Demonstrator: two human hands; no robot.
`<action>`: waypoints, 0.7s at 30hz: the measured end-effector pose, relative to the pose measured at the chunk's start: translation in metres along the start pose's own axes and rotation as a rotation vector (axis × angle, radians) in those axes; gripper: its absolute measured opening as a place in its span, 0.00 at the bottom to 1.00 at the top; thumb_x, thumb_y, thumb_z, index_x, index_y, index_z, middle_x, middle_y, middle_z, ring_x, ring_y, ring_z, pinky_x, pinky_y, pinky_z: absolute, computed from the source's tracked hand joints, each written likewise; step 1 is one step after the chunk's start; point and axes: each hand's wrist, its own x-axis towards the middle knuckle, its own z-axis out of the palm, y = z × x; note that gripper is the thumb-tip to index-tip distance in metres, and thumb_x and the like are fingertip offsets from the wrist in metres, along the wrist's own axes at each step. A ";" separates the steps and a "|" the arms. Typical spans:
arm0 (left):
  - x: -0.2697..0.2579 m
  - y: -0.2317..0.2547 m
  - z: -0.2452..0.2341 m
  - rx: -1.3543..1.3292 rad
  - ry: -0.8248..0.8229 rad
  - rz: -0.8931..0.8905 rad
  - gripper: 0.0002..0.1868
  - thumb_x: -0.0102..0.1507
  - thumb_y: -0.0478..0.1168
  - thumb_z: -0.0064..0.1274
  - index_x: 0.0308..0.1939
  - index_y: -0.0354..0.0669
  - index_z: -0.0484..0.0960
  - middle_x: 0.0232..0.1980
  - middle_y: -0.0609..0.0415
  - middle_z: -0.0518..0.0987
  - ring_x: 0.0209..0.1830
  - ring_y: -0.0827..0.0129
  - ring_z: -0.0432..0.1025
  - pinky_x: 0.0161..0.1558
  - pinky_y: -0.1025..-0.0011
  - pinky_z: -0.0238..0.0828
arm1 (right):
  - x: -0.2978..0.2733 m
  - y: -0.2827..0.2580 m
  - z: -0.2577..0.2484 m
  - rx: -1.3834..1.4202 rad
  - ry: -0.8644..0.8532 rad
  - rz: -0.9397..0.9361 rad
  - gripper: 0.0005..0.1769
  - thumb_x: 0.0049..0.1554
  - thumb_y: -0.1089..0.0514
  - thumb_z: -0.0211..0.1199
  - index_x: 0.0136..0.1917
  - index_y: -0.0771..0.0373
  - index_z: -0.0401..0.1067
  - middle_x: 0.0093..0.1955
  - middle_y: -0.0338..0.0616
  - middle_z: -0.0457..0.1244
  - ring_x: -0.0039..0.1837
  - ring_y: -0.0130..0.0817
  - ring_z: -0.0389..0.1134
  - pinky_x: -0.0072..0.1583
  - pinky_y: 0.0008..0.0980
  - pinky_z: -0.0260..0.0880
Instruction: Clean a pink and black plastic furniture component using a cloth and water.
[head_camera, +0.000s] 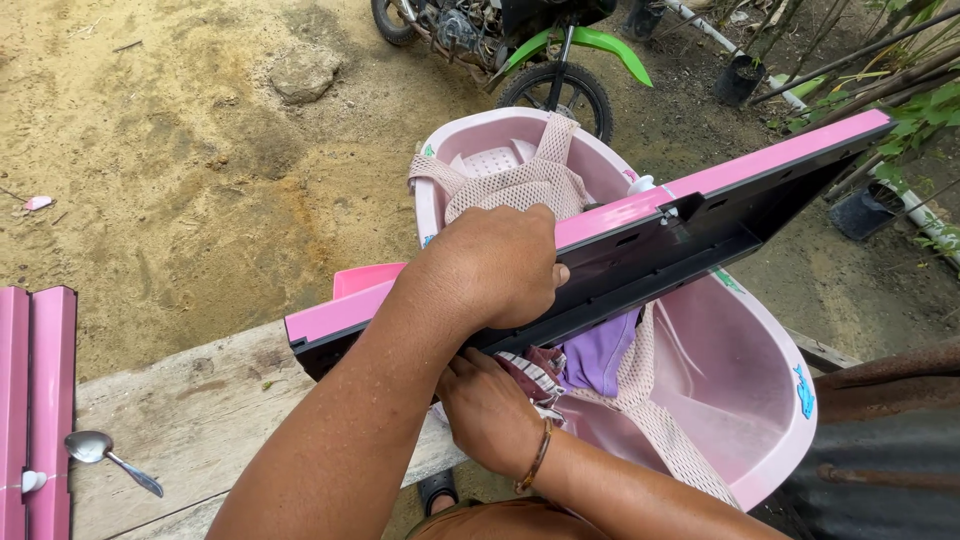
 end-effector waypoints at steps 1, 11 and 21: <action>0.000 0.000 0.000 0.002 0.004 -0.002 0.25 0.63 0.52 0.55 0.55 0.35 0.76 0.49 0.36 0.82 0.53 0.44 0.76 0.57 0.52 0.71 | 0.002 -0.002 -0.009 -0.001 0.002 -0.004 0.21 0.42 0.70 0.56 0.50 0.70 0.74 0.53 0.58 0.66 0.56 0.55 0.64 0.60 0.48 0.65; 0.010 -0.008 0.001 -0.010 0.021 -0.005 0.26 0.63 0.54 0.55 0.55 0.36 0.76 0.50 0.37 0.82 0.54 0.45 0.76 0.56 0.52 0.72 | -0.016 0.031 -0.120 0.519 0.135 0.390 0.11 0.58 0.66 0.59 0.55 0.66 0.74 0.51 0.47 0.71 0.55 0.39 0.72 0.57 0.33 0.72; 0.052 -0.051 -0.006 -0.021 0.057 0.060 0.27 0.61 0.56 0.58 0.51 0.37 0.81 0.53 0.38 0.81 0.55 0.48 0.76 0.57 0.54 0.72 | -0.026 0.102 -0.088 0.095 0.966 0.456 0.39 0.66 0.51 0.63 0.81 0.68 0.51 0.80 0.65 0.50 0.79 0.52 0.54 0.78 0.46 0.54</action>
